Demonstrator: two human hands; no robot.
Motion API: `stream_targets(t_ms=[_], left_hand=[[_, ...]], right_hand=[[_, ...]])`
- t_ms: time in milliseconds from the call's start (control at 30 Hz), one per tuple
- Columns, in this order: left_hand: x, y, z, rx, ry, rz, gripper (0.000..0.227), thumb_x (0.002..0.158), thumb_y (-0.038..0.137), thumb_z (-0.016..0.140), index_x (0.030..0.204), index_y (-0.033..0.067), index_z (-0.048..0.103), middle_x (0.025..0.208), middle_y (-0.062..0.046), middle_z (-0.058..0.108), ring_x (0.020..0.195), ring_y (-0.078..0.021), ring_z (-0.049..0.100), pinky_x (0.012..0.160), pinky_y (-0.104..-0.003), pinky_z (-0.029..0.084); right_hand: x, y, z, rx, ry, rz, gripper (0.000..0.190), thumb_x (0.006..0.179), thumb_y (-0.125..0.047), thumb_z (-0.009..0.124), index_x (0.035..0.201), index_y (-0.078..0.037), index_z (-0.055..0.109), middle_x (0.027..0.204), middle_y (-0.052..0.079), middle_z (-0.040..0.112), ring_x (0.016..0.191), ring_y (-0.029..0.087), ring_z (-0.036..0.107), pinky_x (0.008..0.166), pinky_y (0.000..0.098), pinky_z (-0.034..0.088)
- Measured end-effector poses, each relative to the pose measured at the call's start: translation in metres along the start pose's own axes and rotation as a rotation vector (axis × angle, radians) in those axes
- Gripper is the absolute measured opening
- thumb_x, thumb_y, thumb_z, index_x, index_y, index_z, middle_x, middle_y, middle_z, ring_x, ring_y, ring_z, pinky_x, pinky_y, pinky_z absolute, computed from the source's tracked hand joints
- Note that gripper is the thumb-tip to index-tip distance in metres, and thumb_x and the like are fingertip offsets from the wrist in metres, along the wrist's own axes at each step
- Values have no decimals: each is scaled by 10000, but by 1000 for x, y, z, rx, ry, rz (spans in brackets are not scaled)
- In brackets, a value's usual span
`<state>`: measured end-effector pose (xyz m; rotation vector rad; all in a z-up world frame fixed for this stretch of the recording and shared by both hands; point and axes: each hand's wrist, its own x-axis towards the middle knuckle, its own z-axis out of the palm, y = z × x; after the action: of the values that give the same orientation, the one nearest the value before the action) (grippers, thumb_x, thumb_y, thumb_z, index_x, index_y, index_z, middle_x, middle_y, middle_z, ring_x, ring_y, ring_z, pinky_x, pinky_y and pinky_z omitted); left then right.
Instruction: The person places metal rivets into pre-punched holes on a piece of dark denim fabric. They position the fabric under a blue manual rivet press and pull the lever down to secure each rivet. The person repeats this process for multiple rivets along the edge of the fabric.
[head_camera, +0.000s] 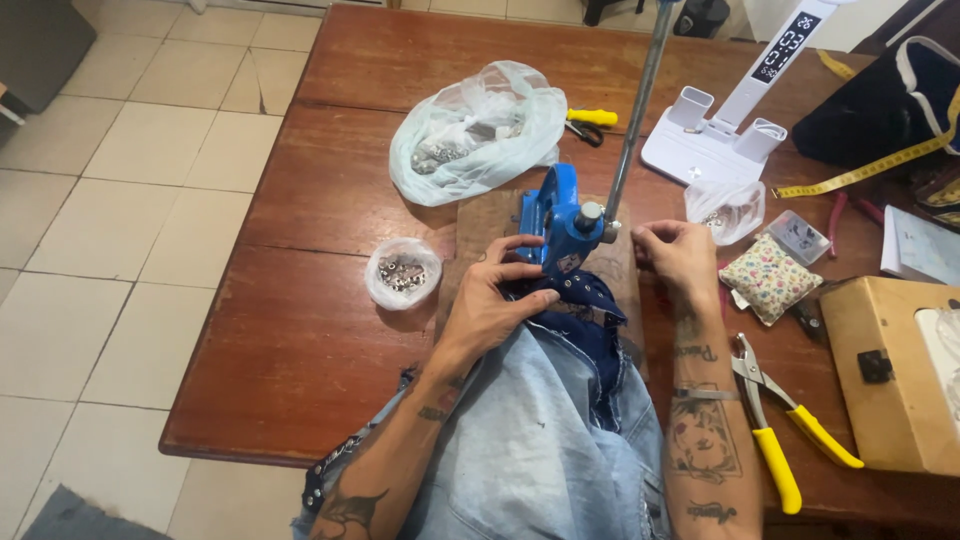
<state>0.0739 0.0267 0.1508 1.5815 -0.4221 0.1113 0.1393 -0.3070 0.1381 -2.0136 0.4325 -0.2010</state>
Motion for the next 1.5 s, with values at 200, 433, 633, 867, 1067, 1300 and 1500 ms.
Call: stream_targets(t_ms=[200,433,633,867,1067,1300,1500], left_hand=[[2,-9,0,10,21,52,344,894,264,1070,1199,132,981,1589,-70,811,1202,-276,803,1141,-418,621],[1,-16,2,21,5,83,354,884,279,1075,1218,204,989,1578,-49,811,1184,-265,802,1127,-410,630],[1,-20,3,30,11,40,365,902,335,1080,1251,272,990,1582,-37,811,1182,-246,803,1117,-386,631],[1,-16,1,36,14,4,399,882,371,1095,1263,321,987,1593,6,804,1201,-216,814,1125,-361,633],[0,-5,0,13,15,-30,409,878,354,1073,1274,301,985,1584,-23,808,1224,-237,809,1132,-377,632],[0,-14,-1,-1,20,-24,431,868,340,1075,1286,288,981,1593,-23,809,1239,-242,810,1151,-383,630],[0,-12,-1,43,16,-21,431,872,357,1070,1289,299,979,1596,-27,803,1256,-274,810,1159,-403,624]], right_hand=[[-47,-61,-15,-134,87,-540,209,1146,-292,1032,1285,-151,967,1079,142,912,995,311,883,888,425,703],[-123,-78,14,-189,36,-907,142,1007,-135,1051,1113,-178,965,1099,0,890,907,232,803,883,381,696],[-116,-60,28,-142,-32,-969,117,1028,-177,1047,1065,-141,942,1083,38,861,1032,286,807,975,414,696],[-115,-71,30,-36,-221,-828,126,1005,-155,1053,1000,-135,929,1054,56,816,1064,243,806,983,408,667],[-131,-109,25,201,-426,-425,127,938,-31,1050,978,-56,931,991,77,769,1005,158,709,954,401,668],[-100,-85,20,126,-484,-517,216,902,-4,1095,1084,-38,982,985,109,824,1053,188,811,973,414,695],[-98,-90,16,14,-495,-603,154,909,-82,1089,1027,-87,991,999,84,942,1073,176,871,1004,403,680]])
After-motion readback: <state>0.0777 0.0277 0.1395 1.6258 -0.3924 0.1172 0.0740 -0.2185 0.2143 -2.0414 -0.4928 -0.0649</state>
